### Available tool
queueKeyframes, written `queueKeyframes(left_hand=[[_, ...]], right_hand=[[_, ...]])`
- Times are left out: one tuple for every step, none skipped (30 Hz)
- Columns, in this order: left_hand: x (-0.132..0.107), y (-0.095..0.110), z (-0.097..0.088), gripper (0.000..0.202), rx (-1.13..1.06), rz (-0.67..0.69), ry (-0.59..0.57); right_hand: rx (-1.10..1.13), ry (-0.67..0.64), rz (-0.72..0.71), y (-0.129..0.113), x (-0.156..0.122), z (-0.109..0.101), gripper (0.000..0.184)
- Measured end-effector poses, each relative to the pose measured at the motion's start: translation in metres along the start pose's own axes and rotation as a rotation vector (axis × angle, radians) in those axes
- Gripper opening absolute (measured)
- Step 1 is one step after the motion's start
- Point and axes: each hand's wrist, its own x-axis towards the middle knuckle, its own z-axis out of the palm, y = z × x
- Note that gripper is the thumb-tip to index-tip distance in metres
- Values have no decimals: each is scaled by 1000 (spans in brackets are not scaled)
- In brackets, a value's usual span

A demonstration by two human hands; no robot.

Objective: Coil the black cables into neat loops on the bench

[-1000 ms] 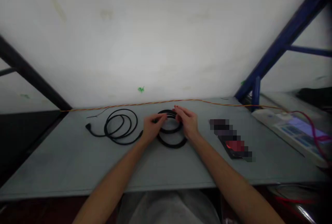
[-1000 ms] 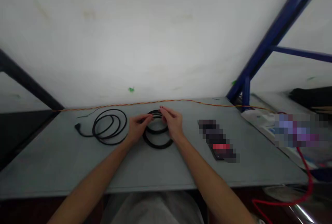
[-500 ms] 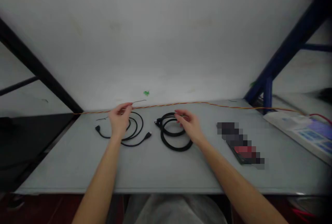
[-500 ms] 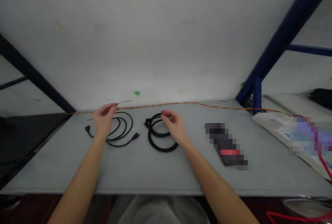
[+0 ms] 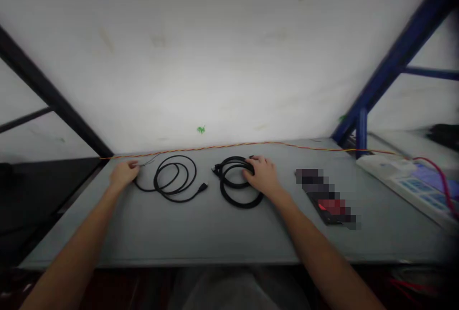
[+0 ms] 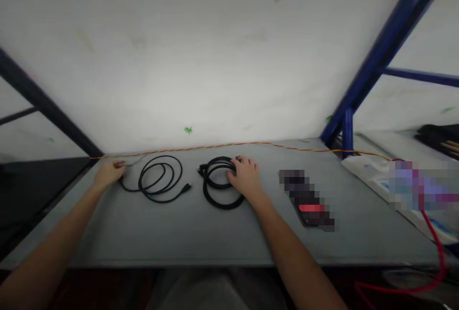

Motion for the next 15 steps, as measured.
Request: queueKeyframes(left_hand=[[1,5,1,39,14,49,30],[1,14,3,44,10,104,74],[-1,25,5,47,-9,159,125],[-4,39,7,49,-42,223,175],[-10,55,9,49,-90,292,227],[-17,74,12,49,-153,356,259],[-26,94,15,47,-216,419,267],[-37,114,19,44,-275,492,241],[-48,134,23,42,-339,550,206],[-60,153,29,39,-397,591,156],[-72,170,36,37,-455,605,93],[-83,185,43,36,-505,605,-8],[-94,198,52,37,-551,590,-112],[-104,209,60,38,-597,579,-195],[-112,217,69,41,-650,564,-266]], right_hand=[[-26,-25,-6,1,0,1,42],[-48,-44,-12,3,0,2,39],[-66,-53,-18,4,0,3,36],[-80,-57,-25,4,1,4,32],[-89,-53,-28,5,2,4,29],[-90,-44,-31,5,3,4,27],[-80,-32,-37,6,4,4,27],[-56,-18,-46,6,5,3,28],[-20,-2,-56,7,7,2,29],[29,20,-61,9,8,0,30],[92,49,-56,11,10,-1,31],[170,80,-40,13,11,-3,32],[259,111,-13,16,13,-4,33],[350,141,18,19,14,-6,34],[437,164,42,22,16,-7,36]])
